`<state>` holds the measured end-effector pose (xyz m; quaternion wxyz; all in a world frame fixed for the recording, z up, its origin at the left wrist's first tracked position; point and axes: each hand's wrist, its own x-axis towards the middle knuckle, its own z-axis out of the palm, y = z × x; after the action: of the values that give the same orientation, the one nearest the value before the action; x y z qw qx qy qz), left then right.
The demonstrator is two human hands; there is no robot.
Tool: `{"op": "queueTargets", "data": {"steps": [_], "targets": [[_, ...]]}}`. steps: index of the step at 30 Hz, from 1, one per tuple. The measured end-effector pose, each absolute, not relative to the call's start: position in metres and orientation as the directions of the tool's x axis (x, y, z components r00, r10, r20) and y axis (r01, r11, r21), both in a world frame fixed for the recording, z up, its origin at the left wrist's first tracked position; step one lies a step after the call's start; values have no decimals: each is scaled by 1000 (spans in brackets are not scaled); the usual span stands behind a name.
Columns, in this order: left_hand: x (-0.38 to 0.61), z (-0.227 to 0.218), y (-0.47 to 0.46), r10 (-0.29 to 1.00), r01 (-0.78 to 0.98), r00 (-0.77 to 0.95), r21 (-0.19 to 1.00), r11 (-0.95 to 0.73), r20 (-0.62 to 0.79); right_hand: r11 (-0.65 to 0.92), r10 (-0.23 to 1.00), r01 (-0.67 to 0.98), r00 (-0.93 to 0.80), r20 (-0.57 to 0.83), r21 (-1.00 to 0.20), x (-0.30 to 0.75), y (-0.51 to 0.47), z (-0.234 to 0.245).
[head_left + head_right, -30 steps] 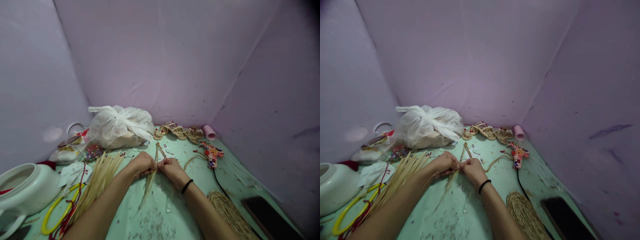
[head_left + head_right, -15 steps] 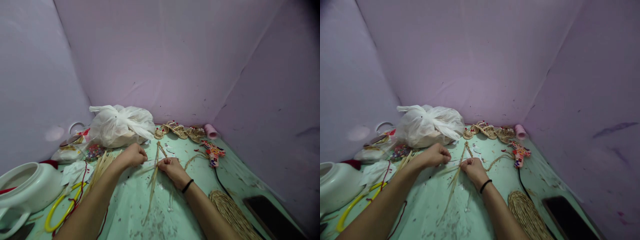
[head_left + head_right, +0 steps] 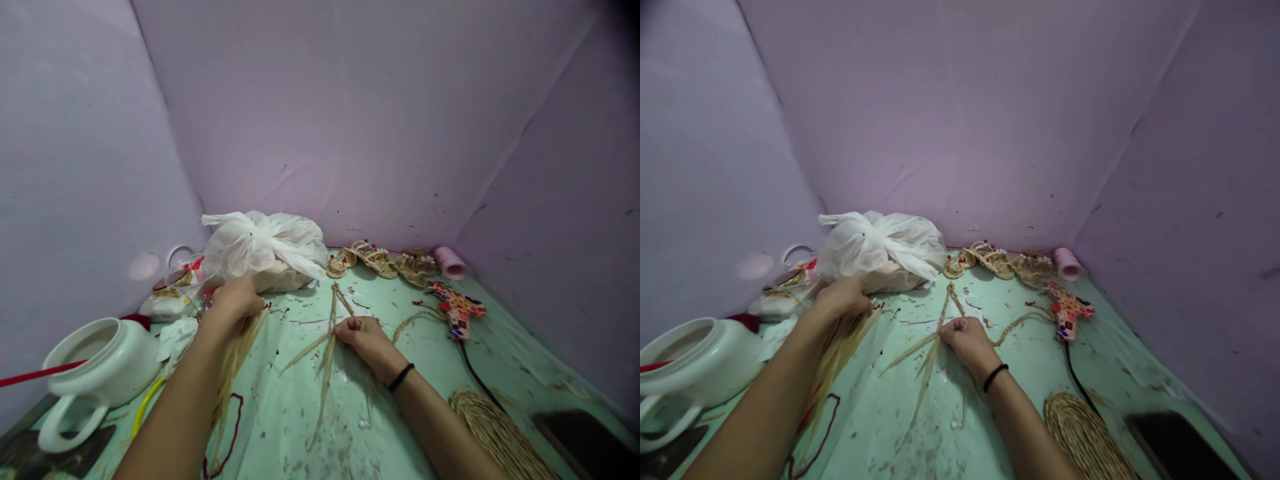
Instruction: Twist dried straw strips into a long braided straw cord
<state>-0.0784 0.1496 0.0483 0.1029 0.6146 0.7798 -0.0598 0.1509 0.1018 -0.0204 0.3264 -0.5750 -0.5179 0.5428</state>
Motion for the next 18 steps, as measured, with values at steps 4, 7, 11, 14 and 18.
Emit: {"op": "queueTargets", "data": {"steps": [4, 7, 11, 14, 18], "targets": [[-77, 44, 151, 926, 957, -276, 13, 289, -258, -247, 949, 261, -129, -288, -933, 151, 101, -21], [-80, 52, 150, 931, 956, -279, 29, 293, -237, -250, 948, 263, -130, -291, -932, 152, 101, -22], [-82, 71, 144, 947, 951, -292, 63, 302, -132, -262, 946, 245, -127, -298, -934, 151, 102, -22], [-65, 79, 136, 987, 968, -148, 194, 157, -58, -249, 948, 222, -145, -284, -943, 151, 103, -21], [-19, 66, 126, 987, 939, 130, 331, -92, -92, -237, 952, 189, -149, -266, -953, 151, 103, -22]]}}
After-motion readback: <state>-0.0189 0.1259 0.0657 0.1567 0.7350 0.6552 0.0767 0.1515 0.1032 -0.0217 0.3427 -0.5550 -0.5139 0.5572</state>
